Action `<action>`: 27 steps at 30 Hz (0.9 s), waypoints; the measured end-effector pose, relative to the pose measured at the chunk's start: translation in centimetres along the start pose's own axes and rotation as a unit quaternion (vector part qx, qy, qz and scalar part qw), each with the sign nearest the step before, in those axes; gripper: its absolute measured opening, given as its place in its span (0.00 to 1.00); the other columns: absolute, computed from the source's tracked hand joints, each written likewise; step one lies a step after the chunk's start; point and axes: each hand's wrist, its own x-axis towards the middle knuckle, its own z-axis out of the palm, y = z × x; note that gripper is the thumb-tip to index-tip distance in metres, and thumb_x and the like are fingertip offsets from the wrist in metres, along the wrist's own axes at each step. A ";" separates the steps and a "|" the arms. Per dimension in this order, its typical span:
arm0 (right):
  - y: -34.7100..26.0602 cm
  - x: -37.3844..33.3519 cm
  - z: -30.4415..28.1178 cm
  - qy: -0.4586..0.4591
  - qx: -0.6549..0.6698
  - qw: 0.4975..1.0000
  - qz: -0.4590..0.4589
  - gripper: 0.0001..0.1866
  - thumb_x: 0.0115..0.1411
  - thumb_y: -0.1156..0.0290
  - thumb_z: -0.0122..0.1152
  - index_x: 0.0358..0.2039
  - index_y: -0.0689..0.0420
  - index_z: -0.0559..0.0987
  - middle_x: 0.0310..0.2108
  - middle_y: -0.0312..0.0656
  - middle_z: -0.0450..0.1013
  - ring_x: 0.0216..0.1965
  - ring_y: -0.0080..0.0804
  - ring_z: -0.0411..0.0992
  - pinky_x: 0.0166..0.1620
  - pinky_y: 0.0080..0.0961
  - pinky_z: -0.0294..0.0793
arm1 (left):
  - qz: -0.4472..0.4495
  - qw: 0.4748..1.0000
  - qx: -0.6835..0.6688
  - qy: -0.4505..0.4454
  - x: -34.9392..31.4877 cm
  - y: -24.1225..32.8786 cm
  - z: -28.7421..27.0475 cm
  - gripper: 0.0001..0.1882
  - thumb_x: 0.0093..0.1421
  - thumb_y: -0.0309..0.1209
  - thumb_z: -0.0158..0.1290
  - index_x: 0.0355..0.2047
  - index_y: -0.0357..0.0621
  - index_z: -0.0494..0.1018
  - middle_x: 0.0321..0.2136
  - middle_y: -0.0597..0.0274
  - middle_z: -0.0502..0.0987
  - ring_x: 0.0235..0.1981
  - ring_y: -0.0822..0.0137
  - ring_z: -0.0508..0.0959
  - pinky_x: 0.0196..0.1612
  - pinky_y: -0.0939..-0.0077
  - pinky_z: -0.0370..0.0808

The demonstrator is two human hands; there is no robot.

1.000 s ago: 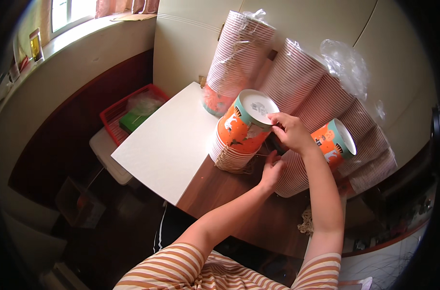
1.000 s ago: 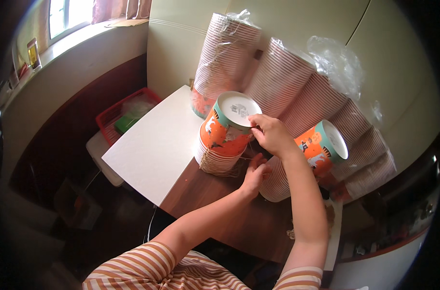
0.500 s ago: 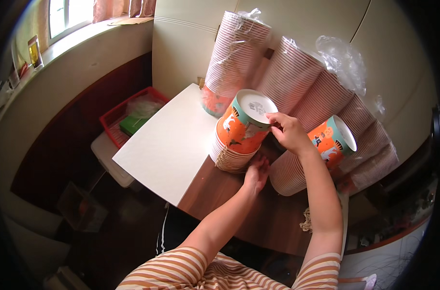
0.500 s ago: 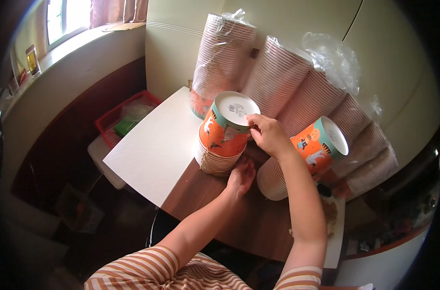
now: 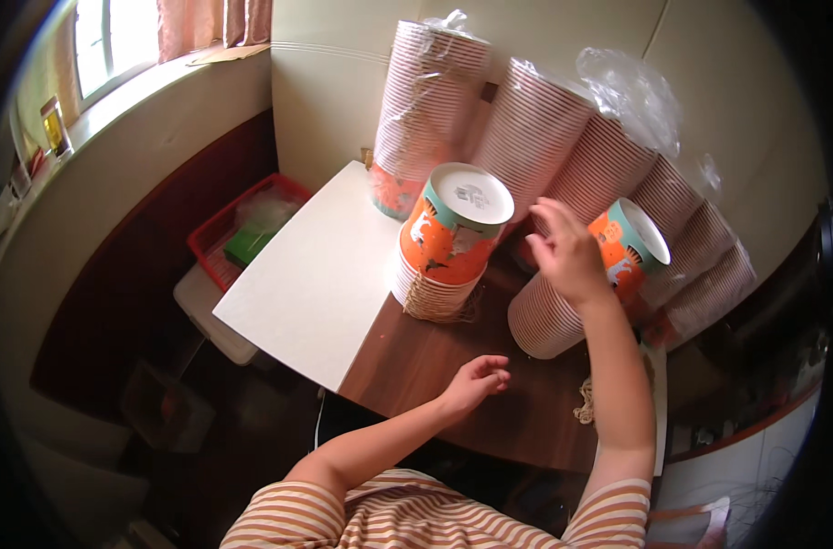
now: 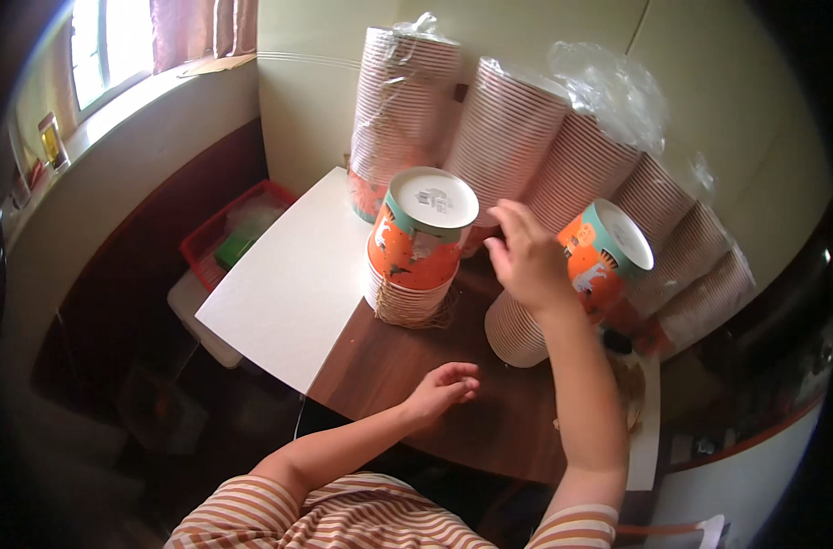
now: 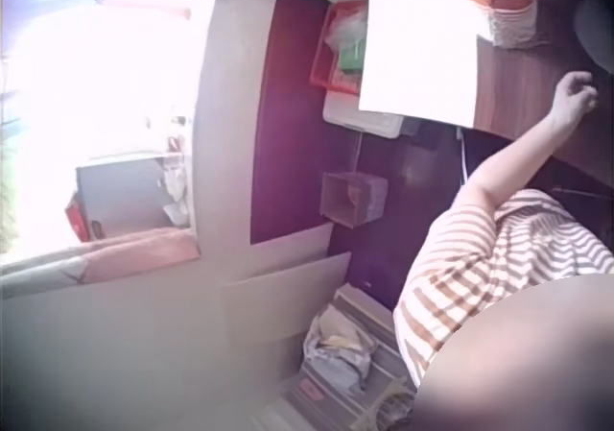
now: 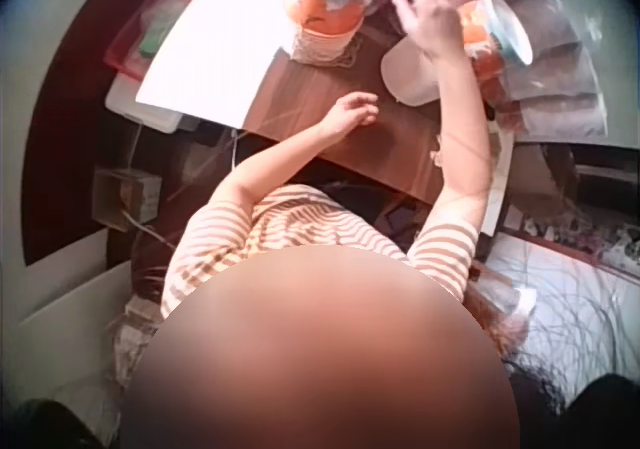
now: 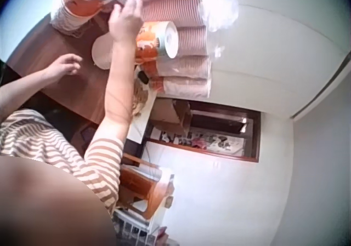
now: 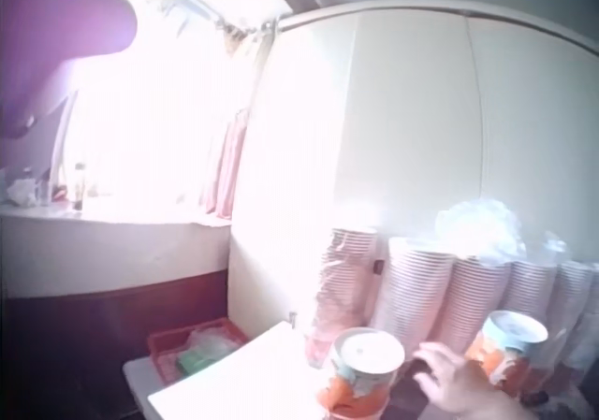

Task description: Tying elastic strings around paper cups for packaging or assembly.

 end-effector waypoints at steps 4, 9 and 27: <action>0.6 -1.9 -7.0 0.093 -0.199 0.975 0.041 0.12 0.51 0.71 0.63 0.36 0.60 0.74 0.38 0.45 0.72 0.38 0.48 0.72 0.42 0.39 0.71 | 0.206 0.914 0.350 0.008 -5.8 2.8 -1.3 0.10 0.58 0.24 0.51 0.42 0.40 0.73 0.34 0.59 0.75 0.34 0.68 0.76 0.37 0.77 0.75; 2.0 -4.8 -11.5 0.016 -0.313 0.929 0.196 0.16 0.51 0.64 0.65 0.35 0.60 0.72 0.35 0.47 0.71 0.36 0.51 0.72 0.38 0.43 0.72 | 0.281 0.797 0.535 0.002 -7.7 4.0 -2.4 0.09 0.51 0.22 0.54 0.34 0.41 0.74 0.29 0.54 0.72 0.30 0.53 0.75 0.30 0.67 0.74; 7.7 -2.1 -13.4 -0.002 -0.099 0.979 0.181 0.11 0.43 0.74 0.69 0.20 0.63 0.74 0.26 0.49 0.72 0.30 0.46 0.72 0.35 0.37 0.71 | 0.267 0.760 0.592 0.018 -8.1 3.9 -1.5 0.06 0.52 0.24 0.54 0.32 0.42 0.76 0.26 0.54 0.71 0.26 0.56 0.74 0.29 0.69 0.72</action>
